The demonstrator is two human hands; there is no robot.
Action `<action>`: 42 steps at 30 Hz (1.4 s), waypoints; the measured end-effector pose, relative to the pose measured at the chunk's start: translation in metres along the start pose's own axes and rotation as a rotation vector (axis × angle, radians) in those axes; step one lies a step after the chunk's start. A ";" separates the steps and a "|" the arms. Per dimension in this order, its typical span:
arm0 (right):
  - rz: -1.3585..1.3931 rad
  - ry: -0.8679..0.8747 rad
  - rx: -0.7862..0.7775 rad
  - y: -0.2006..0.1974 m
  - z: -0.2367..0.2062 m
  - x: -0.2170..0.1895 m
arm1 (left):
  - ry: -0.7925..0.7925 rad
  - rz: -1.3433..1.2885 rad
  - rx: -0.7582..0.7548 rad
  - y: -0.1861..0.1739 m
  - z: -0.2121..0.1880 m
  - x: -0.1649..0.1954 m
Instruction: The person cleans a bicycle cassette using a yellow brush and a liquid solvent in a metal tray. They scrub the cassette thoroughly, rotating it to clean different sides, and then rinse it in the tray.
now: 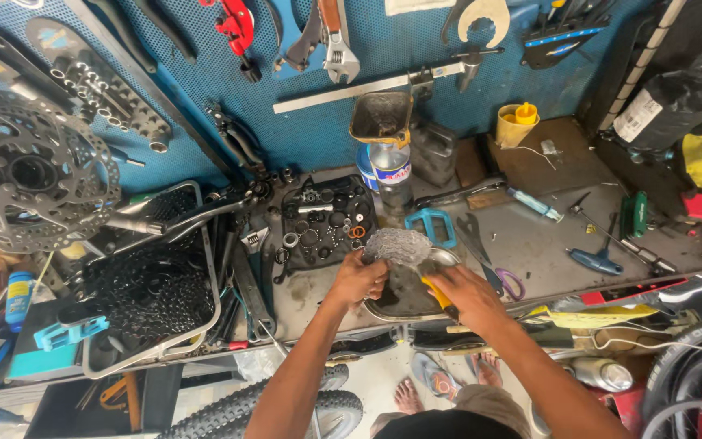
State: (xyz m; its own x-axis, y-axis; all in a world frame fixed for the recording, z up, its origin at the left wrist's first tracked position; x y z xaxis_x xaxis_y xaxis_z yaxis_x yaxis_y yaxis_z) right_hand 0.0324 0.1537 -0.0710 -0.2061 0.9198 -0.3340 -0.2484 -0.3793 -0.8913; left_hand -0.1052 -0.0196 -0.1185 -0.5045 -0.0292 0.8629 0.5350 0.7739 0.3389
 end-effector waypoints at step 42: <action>0.209 -0.509 -0.556 -0.019 0.145 0.024 | 0.305 0.912 0.745 0.021 -0.063 0.011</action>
State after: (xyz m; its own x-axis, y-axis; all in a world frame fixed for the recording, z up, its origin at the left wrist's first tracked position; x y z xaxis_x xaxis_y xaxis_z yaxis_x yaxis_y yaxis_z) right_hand -0.1052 0.1680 -0.0173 -0.6388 0.6243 -0.4496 0.3264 -0.3093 -0.8932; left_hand -0.0568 -0.0439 -0.0787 0.0874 0.6452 0.7590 0.0392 0.7591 -0.6498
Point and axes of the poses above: each hand's wrist, its own z-axis towards the middle knuckle, its own y-axis out of the palm, x = y × z, the point moved 5 cm from there along z, towards the middle knuckle, and after that the axes turned 1 degree about x, right-handed, at the moved point
